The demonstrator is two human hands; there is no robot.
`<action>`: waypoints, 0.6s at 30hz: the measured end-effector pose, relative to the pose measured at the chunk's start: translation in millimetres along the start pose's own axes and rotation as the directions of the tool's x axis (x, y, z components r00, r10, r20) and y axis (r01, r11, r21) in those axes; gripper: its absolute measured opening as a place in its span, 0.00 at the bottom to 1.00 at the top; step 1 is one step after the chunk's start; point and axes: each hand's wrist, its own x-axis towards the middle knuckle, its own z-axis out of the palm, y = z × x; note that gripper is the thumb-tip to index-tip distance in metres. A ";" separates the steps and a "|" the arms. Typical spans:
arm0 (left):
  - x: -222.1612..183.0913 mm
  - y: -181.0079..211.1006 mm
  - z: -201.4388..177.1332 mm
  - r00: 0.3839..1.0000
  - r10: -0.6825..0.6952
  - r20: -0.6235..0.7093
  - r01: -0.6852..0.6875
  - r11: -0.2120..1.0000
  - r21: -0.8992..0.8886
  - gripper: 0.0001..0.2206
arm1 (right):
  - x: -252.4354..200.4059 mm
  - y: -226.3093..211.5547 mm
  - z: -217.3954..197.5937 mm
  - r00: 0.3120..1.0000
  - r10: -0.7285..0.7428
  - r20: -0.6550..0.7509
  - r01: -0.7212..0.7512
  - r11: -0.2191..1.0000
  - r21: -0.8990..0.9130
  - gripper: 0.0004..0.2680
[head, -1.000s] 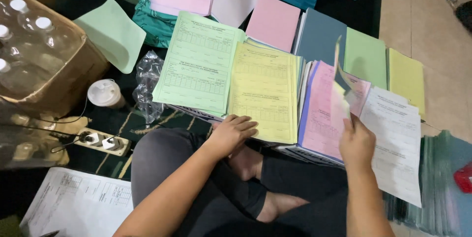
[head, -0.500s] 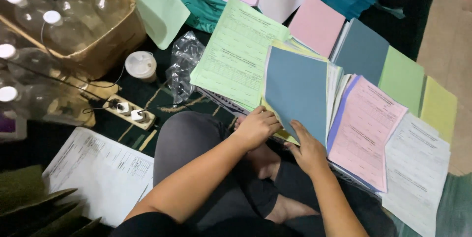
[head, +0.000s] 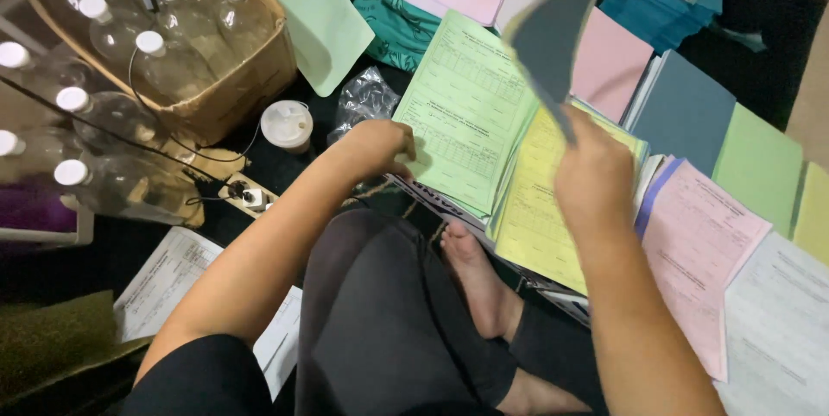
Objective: The person is manually collating sets of forms by picking individual sheets from several colored stacks of paper.
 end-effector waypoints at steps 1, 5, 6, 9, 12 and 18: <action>-1.4 0.6 -3.7 1.000 0.008 0.009 -0.008 1.000 0.002 0.18 | 8.9 -7.6 25.4 1.000 0.012 -0.001 -0.012 1.000 -0.001 0.13; -14.1 -1.5 -14.1 0.996 0.084 -0.025 -0.084 0.996 -0.015 0.07 | 15.2 -20.2 124.6 0.903 0.141 0.406 -0.070 0.980 -0.185 0.16; -17.8 -2.4 -16.6 0.993 0.109 -0.047 -0.110 0.994 -0.018 0.05 | 9.8 -18.5 147.9 0.845 0.158 0.510 -0.052 0.975 -0.216 0.14; -36.9 8.9 -28.5 0.965 0.222 -0.142 -0.212 0.974 0.085 0.06 | -30.4 -40.0 153.1 0.809 0.105 0.579 -0.113 0.993 -0.022 0.13; -36.6 8.6 -16.9 0.810 0.371 -0.454 -0.274 0.924 0.266 0.07 | -30.7 -71.5 132.8 0.806 0.084 0.586 -0.127 0.991 0.032 0.18; -33.9 139.3 -55.8 0.396 0.208 -0.895 -0.157 0.975 0.157 0.09 | -17.5 22.1 151.8 0.666 0.641 0.382 -0.746 0.559 0.362 0.21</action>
